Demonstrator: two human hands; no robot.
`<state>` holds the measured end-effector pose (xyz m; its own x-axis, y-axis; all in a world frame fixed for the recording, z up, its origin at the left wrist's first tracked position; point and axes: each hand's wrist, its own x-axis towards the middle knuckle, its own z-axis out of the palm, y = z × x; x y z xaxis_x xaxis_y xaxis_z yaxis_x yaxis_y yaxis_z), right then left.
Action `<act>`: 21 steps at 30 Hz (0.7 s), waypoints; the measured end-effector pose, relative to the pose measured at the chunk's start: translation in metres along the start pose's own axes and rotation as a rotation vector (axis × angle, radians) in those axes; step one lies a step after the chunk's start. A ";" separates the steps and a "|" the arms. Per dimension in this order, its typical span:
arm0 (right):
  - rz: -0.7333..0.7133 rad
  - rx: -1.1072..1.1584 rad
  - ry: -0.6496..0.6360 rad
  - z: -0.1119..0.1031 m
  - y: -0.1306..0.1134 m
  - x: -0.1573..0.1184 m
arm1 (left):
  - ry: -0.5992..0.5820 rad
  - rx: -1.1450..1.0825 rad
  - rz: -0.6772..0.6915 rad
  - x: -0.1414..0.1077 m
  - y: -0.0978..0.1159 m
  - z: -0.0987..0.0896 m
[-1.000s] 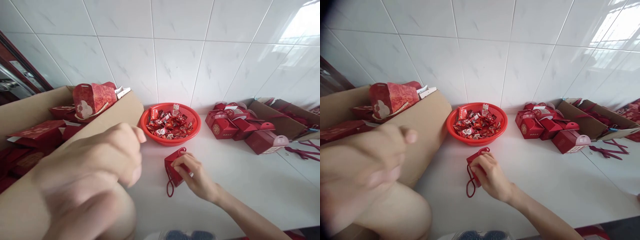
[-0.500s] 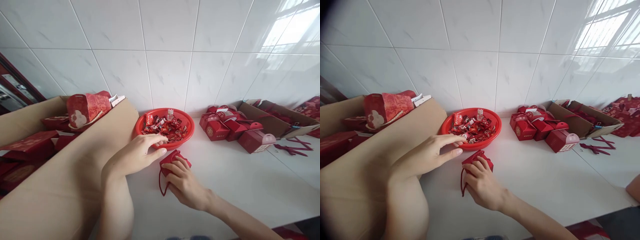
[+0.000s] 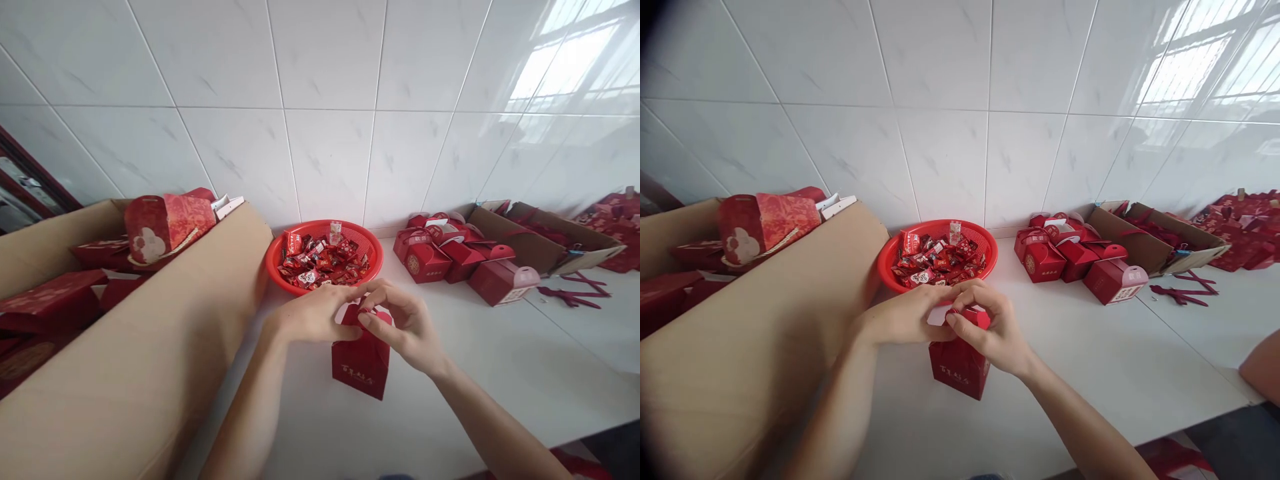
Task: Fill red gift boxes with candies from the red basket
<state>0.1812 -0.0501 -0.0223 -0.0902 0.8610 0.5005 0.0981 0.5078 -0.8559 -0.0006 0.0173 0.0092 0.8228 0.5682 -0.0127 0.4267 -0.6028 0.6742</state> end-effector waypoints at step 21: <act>0.231 -0.162 0.037 -0.046 0.005 -0.017 | 0.307 0.030 -0.006 0.049 0.003 0.043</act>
<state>0.2287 -0.0605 -0.0290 -0.0107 0.9534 0.3014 0.2695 0.2930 -0.9173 0.0575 0.0195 -0.0218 0.6702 0.7117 0.2106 0.4456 -0.6127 0.6527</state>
